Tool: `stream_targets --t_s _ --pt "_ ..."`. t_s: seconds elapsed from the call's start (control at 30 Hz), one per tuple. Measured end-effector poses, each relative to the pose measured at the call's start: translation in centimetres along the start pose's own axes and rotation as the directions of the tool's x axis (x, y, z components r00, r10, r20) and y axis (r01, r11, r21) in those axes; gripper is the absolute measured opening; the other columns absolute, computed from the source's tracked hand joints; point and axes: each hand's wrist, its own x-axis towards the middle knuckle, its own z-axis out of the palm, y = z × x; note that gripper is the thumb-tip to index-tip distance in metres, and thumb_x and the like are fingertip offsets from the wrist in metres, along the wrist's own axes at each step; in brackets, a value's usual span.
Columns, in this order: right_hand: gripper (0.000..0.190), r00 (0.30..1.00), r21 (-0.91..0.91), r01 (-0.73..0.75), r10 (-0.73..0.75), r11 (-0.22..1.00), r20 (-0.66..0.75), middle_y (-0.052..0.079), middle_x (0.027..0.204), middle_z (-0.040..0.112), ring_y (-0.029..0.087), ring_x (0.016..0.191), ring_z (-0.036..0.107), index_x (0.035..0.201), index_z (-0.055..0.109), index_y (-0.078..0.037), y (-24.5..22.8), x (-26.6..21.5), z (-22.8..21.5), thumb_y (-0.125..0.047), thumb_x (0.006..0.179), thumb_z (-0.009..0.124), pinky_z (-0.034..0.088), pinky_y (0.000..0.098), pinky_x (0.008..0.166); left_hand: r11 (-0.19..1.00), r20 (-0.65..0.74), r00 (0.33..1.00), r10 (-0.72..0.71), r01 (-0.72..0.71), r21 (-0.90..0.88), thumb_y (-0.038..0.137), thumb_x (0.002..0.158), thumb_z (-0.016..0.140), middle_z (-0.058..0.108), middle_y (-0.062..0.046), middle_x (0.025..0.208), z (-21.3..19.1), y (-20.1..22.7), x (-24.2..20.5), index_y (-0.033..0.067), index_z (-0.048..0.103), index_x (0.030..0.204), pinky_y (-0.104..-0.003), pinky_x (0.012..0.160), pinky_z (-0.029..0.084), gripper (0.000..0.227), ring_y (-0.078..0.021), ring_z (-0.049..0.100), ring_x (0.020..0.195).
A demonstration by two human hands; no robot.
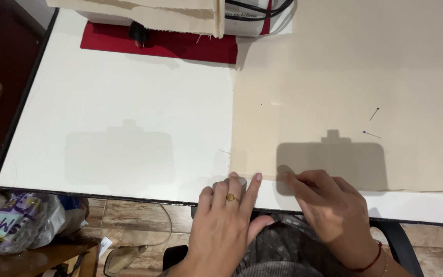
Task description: The person aligns a beige fabric piece on a white table and uses pins to secure the edges. They repeatedly pick up pins and insert them along the fabric's perimeter to hold it in place.
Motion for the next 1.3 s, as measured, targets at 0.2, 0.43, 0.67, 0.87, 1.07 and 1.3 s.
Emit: stream_targets --t_s 0.2,0.43,0.67,0.87,1.07,1.3 --pt "0.030 0.999 0.056 0.024 -0.027 0.998 0.044 0.002 0.095 0.065 0.015 0.070 0.063 0.120 0.073 -0.019 0.3 -0.5 0.1 -0.009 0.093 0.079 0.056 0.0294 0.067 0.995 -0.118 0.992 -0.044 0.033 -0.095 0.082 0.092 0.048 0.062 -0.012 0.126 -0.2 -0.6 0.0 0.0237 0.050 0.153 -0.044 0.097 0.045 0.084 -0.0292 0.058 0.106" --pt "0.031 0.998 0.046 0.050 -0.051 0.998 0.030 0.002 0.096 0.066 0.014 0.070 0.063 0.124 0.073 -0.018 0.2 -0.3 0.1 -0.010 0.095 0.077 0.055 0.0283 0.070 0.985 -0.163 0.986 -0.023 -0.006 -0.174 0.081 0.093 0.048 0.058 -0.015 0.137 0.1 -0.7 -0.1 0.0158 0.047 0.155 -0.047 0.113 0.037 0.090 -0.0316 0.053 0.125" --pt "0.030 0.989 -0.049 0.141 -0.139 0.989 0.041 0.000 0.098 0.069 0.011 0.070 0.065 0.127 0.073 -0.018 0.0 0.0 -0.4 -0.006 0.099 0.071 0.056 0.0266 0.070 0.971 -0.163 0.986 0.032 -0.069 -0.229 0.080 0.094 0.044 0.058 -0.012 0.142 0.6 0.0 0.0 0.0007 0.046 0.152 -0.040 0.119 0.037 0.098 -0.0279 0.054 0.131" --pt "0.037 0.986 -0.088 0.166 -0.163 0.982 0.040 -0.003 0.102 0.070 0.009 0.078 0.066 0.123 0.075 -0.016 -0.1 0.3 -0.2 0.004 0.098 0.057 0.051 0.0250 0.073 0.960 -0.216 0.976 0.015 -0.075 -0.269 0.077 0.095 0.050 0.062 -0.011 0.140 0.9 0.0 0.0 0.0029 0.047 0.153 -0.044 0.119 0.038 0.094 -0.0277 0.056 0.131" --pt "0.032 0.994 -0.092 0.100 -0.103 0.991 -0.027 -0.007 0.090 0.071 0.009 0.066 0.062 0.109 0.079 -0.018 -0.4 0.2 0.4 0.008 0.090 0.074 0.052 0.0256 0.067 0.926 -0.247 0.968 -0.038 -0.058 -0.372 0.073 0.093 0.060 0.063 -0.013 0.137 0.7 0.5 0.1 0.0062 0.052 0.148 -0.050 0.115 0.040 0.087 -0.0304 0.058 0.129" --pt "0.011 0.995 0.031 0.037 -0.034 0.999 -0.093 -0.007 0.088 0.073 0.010 0.071 0.063 0.098 0.076 -0.018 0.1 0.0 1.2 -0.007 0.096 0.079 0.049 0.0290 0.071 0.917 -0.250 0.965 -0.083 -0.025 -0.398 0.071 0.094 0.060 0.062 -0.010 0.139 0.6 1.5 0.1 0.0083 0.052 0.149 -0.052 0.118 0.035 0.084 -0.0277 0.056 0.132"
